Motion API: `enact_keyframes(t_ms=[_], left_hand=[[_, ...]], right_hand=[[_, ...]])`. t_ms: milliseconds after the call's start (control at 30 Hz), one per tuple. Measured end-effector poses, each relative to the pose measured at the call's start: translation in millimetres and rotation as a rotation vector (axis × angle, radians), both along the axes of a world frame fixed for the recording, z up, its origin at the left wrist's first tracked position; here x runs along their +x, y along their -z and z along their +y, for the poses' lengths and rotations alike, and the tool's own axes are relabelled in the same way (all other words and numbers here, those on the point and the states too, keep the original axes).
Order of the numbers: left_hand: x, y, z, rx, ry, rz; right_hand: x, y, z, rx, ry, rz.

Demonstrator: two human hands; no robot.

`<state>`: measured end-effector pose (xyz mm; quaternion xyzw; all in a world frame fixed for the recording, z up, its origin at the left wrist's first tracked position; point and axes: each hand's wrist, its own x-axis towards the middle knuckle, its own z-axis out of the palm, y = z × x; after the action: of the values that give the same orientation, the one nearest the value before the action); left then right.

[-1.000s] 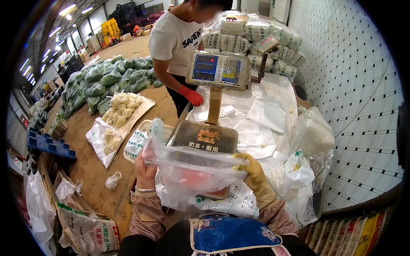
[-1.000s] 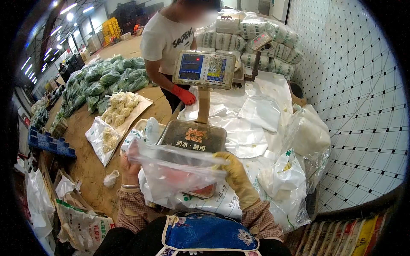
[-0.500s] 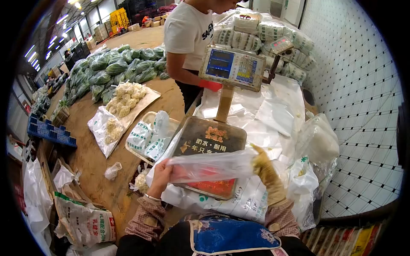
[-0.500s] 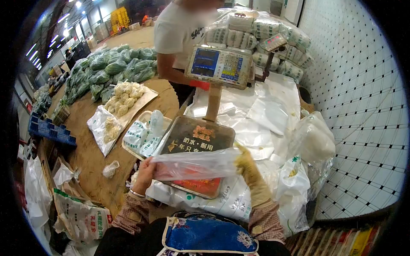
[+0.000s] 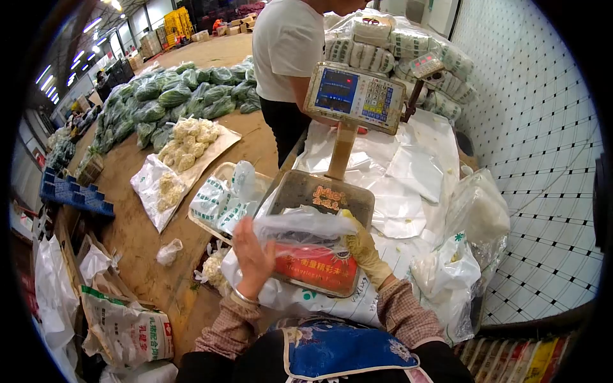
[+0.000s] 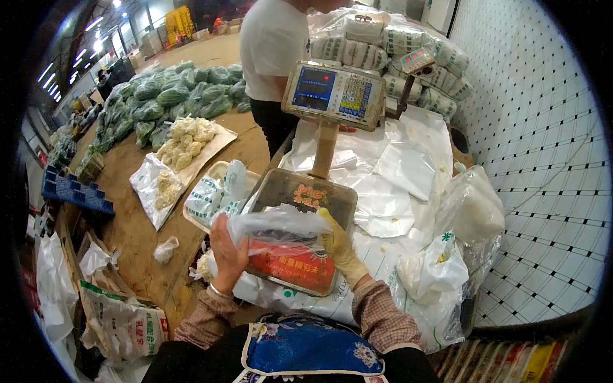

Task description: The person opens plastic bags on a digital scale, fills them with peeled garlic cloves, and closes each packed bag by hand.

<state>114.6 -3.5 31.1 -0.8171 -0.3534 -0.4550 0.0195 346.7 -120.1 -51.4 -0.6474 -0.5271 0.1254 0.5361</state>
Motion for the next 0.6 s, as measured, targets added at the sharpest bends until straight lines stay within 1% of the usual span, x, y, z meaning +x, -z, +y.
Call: enact_keyframes(t_ms=[33, 100, 133, 200, 233, 300, 333, 367, 400, 433, 500, 533, 567, 600], left_hand=[[-1.7, 12.3, -6.4, -0.134, 0.244, -0.024], [4.0, 28.2, -19.7, -0.457, 0.651, 0.262], [12.1, 42.6, -20.0, -0.463, 0.648, 0.265], [31.8, 72.6, -16.9, -0.351, 0.547, 0.386], [35.8, 75.1, -16.9, -0.349, 0.551, 0.384], [37.5, 80.7, -21.7, -0.299, 0.422, 0.592], [39.4, 81.2, -22.7, -0.3, 0.423, 0.594], [41.1, 81.4, -23.4, -0.325, 0.42, 0.636], [41.9, 81.7, -24.0, -0.352, 0.417, 0.678], [42.2, 80.4, -24.4, -0.356, 0.421, 0.683], [46.0, 72.5, -25.9, -0.444, 0.436, 0.731], [46.3, 67.2, -27.6, -0.439, 0.451, 0.733], [44.5, 60.9, -28.8, -0.512, 0.474, 0.757], [43.6, 57.8, -29.3, -0.585, 0.494, 0.781]], right_hand=[[-0.9, 4.2, -1.7, -0.01, -0.002, 0.003], [-3.7, 9.0, -2.1, -0.018, 0.0, 0.208], [-5.4, 6.2, -3.5, -0.022, -0.002, 0.212], [-2.2, -7.3, -7.5, -0.191, 0.038, 0.272], [3.3, -4.5, -7.6, -0.19, 0.043, 0.27], [10.3, 4.9, -9.6, -0.151, 0.208, 0.192], [6.7, -16.0, -11.9, -0.152, 0.208, 0.194], [-1.3, -59.1, -17.2, -0.053, 0.344, -0.146], [-9.2, -90.5, -22.5, 0.046, 0.473, -0.487], [-17.6, -104.3, -26.6, 0.04, 0.475, -0.483], [-34.4, -119.5, -28.4, 0.126, 0.073, -0.38], [-40.9, -118.2, -18.6, -0.012, -0.181, -0.312], [-46.1, -113.6, -4.9, -0.15, -0.432, -0.237], [-44.7, -92.2, 10.3, -0.152, -0.419, -0.239]])
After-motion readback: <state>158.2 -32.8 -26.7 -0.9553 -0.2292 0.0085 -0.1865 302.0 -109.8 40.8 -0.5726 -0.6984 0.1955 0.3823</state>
